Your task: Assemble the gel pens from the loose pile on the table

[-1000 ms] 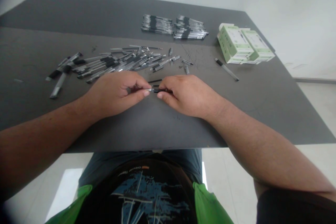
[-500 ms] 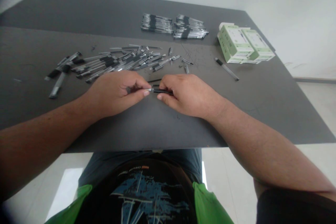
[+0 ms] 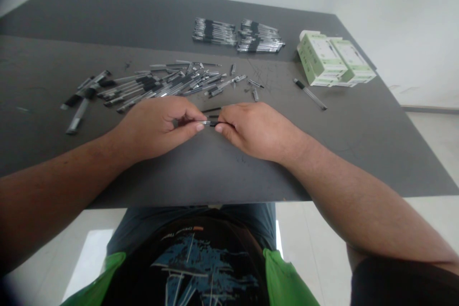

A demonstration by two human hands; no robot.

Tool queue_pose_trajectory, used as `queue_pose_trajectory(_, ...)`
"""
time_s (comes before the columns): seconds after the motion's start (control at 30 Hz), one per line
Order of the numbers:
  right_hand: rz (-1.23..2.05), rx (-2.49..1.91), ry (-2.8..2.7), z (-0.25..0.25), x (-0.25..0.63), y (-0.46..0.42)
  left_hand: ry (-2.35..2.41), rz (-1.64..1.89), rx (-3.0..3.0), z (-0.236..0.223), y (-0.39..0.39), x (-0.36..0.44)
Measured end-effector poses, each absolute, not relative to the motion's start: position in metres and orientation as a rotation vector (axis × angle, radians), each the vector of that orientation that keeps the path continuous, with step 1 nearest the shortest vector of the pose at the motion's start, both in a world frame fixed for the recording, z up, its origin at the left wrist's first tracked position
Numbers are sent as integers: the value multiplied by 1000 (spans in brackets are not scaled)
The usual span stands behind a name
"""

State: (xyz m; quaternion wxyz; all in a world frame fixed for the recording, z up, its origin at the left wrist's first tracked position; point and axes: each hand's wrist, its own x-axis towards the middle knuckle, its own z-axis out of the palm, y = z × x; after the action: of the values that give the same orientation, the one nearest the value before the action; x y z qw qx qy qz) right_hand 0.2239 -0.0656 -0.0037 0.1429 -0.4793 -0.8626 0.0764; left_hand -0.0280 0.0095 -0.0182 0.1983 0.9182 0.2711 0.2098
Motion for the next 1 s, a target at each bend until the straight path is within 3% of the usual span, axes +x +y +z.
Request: queue_pose_trajectory(1.0,219,-1371,-2479,-6,223,-66,760,580,2601,-17,5,-27)
